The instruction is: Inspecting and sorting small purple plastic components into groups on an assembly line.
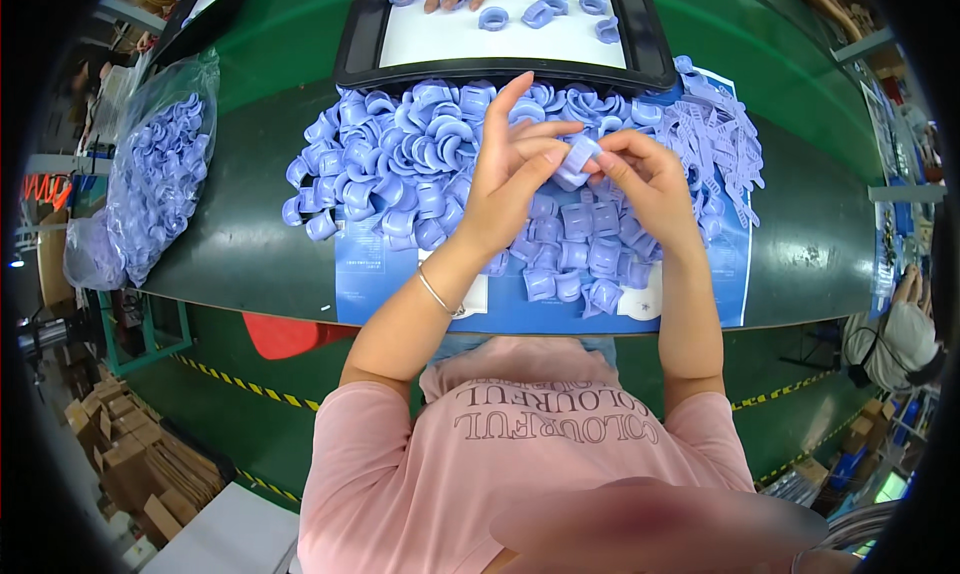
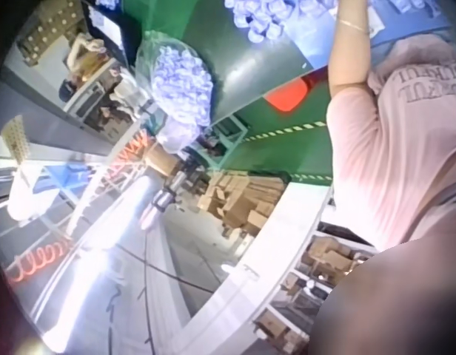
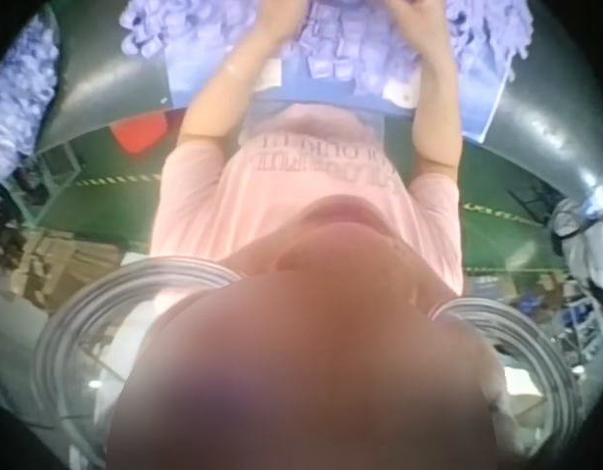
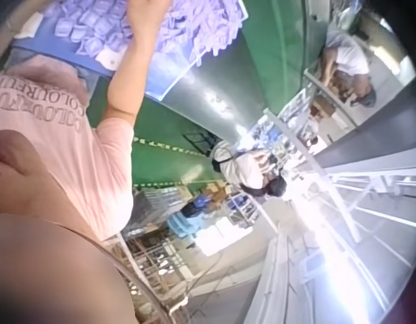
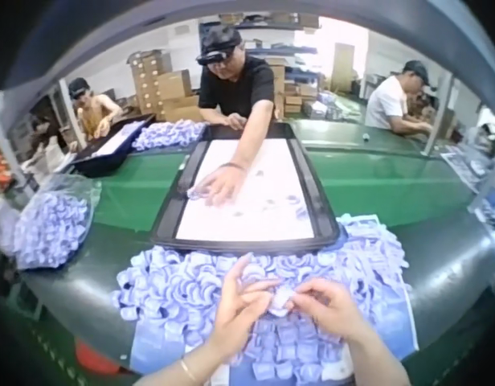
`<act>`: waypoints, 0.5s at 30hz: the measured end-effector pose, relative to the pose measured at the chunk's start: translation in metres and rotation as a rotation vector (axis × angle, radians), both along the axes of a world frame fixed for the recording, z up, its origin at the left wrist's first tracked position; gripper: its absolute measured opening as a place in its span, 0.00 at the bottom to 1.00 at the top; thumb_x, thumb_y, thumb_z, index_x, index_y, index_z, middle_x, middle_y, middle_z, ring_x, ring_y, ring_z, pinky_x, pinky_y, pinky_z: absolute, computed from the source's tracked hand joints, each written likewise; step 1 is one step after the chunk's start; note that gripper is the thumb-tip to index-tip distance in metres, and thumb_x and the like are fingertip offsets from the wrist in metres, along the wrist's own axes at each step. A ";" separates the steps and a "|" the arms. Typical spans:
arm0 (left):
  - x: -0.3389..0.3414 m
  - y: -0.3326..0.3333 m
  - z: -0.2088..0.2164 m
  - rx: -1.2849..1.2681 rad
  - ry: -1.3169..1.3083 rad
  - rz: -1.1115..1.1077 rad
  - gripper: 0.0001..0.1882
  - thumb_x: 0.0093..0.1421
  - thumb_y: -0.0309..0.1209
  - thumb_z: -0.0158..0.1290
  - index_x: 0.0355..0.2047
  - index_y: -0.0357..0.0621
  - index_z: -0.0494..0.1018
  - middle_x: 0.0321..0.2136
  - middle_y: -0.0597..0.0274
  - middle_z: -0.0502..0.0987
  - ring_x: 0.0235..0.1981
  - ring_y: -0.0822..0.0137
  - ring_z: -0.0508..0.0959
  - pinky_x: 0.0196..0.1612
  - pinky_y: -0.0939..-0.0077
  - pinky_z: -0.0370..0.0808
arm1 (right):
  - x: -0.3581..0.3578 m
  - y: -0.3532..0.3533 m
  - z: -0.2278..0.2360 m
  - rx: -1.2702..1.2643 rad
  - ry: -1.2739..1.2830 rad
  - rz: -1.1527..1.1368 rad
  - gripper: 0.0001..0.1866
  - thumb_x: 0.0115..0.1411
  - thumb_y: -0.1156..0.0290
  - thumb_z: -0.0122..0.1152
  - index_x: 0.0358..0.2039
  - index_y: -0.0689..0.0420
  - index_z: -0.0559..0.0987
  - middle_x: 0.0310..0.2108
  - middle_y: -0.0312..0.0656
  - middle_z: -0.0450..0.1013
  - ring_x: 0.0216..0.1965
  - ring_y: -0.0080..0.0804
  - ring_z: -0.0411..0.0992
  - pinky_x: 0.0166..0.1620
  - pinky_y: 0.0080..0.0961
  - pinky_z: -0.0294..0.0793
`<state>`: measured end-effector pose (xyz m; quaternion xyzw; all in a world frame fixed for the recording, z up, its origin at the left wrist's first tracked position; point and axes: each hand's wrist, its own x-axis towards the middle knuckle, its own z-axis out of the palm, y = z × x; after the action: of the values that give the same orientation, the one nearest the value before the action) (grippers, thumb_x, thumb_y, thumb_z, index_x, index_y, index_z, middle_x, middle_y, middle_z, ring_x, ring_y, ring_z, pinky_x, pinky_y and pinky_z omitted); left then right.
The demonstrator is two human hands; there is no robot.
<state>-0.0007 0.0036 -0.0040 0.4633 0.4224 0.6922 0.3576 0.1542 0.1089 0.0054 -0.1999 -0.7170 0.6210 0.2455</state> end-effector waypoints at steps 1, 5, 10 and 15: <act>-0.001 0.000 0.000 0.018 -0.049 -0.027 0.40 0.62 0.29 0.50 0.65 0.35 0.37 0.32 0.57 0.81 0.57 0.57 0.70 0.65 0.57 0.47 | 0.000 0.002 -0.002 -0.084 0.036 -0.005 0.06 0.63 0.75 0.55 0.37 0.64 0.76 0.32 0.36 0.74 0.33 0.22 0.73 0.38 0.18 0.71; -0.003 0.000 -0.007 0.107 0.257 0.007 0.42 0.57 0.24 0.54 0.65 0.35 0.41 0.31 0.59 0.81 0.56 0.56 0.71 0.64 0.58 0.50 | 0.000 0.006 -0.002 -0.200 0.047 0.002 0.07 0.64 0.73 0.53 0.36 0.63 0.76 0.30 0.35 0.73 0.31 0.21 0.71 0.37 0.17 0.70; -0.001 -0.001 -0.009 0.004 0.307 0.090 0.34 0.55 0.21 0.54 0.61 0.35 0.55 0.39 0.59 0.79 0.55 0.58 0.71 0.60 0.62 0.59 | -0.002 0.008 -0.005 -0.206 -0.001 -0.025 0.07 0.63 0.72 0.54 0.35 0.63 0.76 0.29 0.34 0.72 0.30 0.20 0.70 0.36 0.17 0.70; -0.015 -0.006 0.006 -0.072 0.306 0.409 0.23 0.55 0.25 0.53 0.52 0.39 0.66 0.44 0.61 0.77 0.54 0.62 0.69 0.60 0.61 0.57 | 0.022 0.019 0.020 0.039 -0.330 0.353 0.05 0.59 0.75 0.59 0.30 0.64 0.77 0.26 0.36 0.74 0.26 0.21 0.72 0.29 0.20 0.72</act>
<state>-0.0153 -0.0023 0.0020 0.4545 0.5807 0.6566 0.1584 0.1766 0.1277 0.0251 -0.1654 -0.7831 0.5993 0.0165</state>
